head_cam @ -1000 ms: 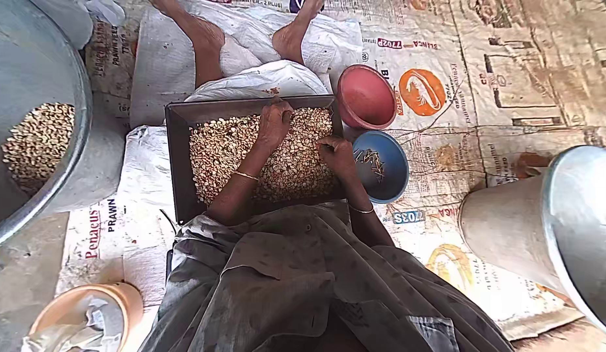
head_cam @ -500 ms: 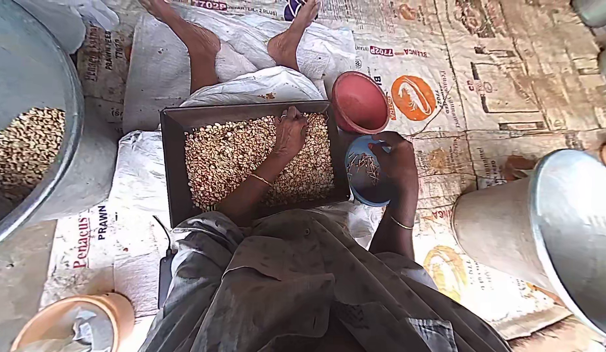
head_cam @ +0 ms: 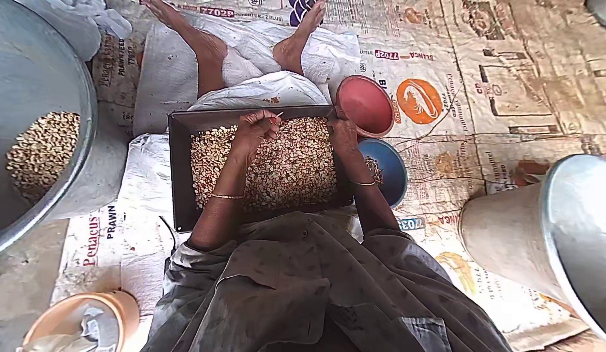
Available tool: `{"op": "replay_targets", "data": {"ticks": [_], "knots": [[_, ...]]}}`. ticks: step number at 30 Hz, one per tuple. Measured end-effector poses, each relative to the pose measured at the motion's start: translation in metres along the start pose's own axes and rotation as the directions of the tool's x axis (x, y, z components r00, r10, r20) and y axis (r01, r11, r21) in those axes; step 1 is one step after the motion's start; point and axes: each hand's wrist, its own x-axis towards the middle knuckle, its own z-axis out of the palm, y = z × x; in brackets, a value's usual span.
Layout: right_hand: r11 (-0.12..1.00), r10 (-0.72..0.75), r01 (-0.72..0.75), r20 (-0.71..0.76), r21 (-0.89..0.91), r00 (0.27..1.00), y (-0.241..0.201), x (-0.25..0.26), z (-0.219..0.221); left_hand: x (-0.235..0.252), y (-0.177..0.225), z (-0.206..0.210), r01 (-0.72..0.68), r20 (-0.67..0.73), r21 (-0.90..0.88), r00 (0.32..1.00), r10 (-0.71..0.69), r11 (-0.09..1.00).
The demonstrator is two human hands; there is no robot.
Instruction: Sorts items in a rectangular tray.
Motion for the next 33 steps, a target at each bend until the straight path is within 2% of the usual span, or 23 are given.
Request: {"op": "replay_targets", "data": {"ticks": [2,4,5,6,8,11,14,17,21,23,26,29,31,33], "knots": [[0.996,-0.056,0.068,-0.172,0.063,0.983,0.008,-0.009,0.006,-0.003,-0.005,-0.013,0.013,-0.013,-0.005,1.0,-0.013,1.0],[0.961,-0.092,0.183,-0.383,0.208,0.919,0.015,-0.014,0.009,0.0,-0.011,-0.02,0.046,-0.024,-0.035,0.999,-0.046,0.998],[0.929,-0.071,0.229,-0.466,0.29,0.882,0.017,-0.015,0.008,0.002,-0.013,-0.021,0.071,-0.029,-0.072,0.997,-0.074,0.995],[0.899,-0.027,0.235,-0.489,0.369,0.872,0.017,-0.014,0.004,0.004,-0.014,-0.021,0.091,-0.03,-0.118,0.995,-0.095,0.989],[0.88,0.025,0.157,-0.374,0.448,0.927,0.015,-0.007,-0.01,0.006,-0.015,-0.02,0.125,-0.044,-0.196,0.99,-0.136,0.972],[0.954,0.025,0.002,-0.089,0.299,0.996,0.005,0.012,-0.029,0.007,-0.012,-0.02,0.151,-0.086,-0.283,0.98,-0.181,0.947],[0.998,0.044,-0.05,0.112,0.047,0.993,-0.019,0.02,-0.035,0.004,-0.005,-0.023,0.137,-0.123,-0.336,0.975,-0.187,0.932],[0.992,0.125,-0.11,0.293,-0.066,0.948,-0.052,0.012,-0.051,0.005,-0.005,-0.026,0.115,-0.153,-0.367,0.971,-0.182,0.923],[0.993,0.115,-0.108,0.18,-0.05,0.977,-0.044,0.016,-0.025,0.007,-0.006,-0.028,0.115,-0.175,-0.367,0.966,-0.189,0.923],[0.996,0.084,-0.088,0.14,0.023,0.987,-0.036,0.013,-0.026,0.007,-0.006,-0.029,0.114,-0.168,-0.355,0.969,-0.183,0.928],[0.987,0.064,-0.073,0.064,0.144,0.996,-0.02,0.011,-0.047,0.006,-0.007,-0.031,0.119,-0.142,-0.349,0.974,-0.178,0.93],[0.982,0.166,-0.153,-0.111,0.11,0.98,0.007,0.024,-0.077,0.006,-0.007,-0.031,0.129,-0.104,-0.326,0.98,-0.172,0.937],[0.97,0.24,-0.229,-0.144,0.083,0.96,0.019,0.03,-0.088,0.004,-0.007,-0.031,0.138,-0.087,-0.298,0.981,-0.171,0.944],[0.973,0.219,-0.204,-0.161,0.105,0.962,0.013,0.028,-0.086,0.005,-0.007,-0.031,0.138,-0.102,-0.301,0.979,-0.176,0.944]]}}
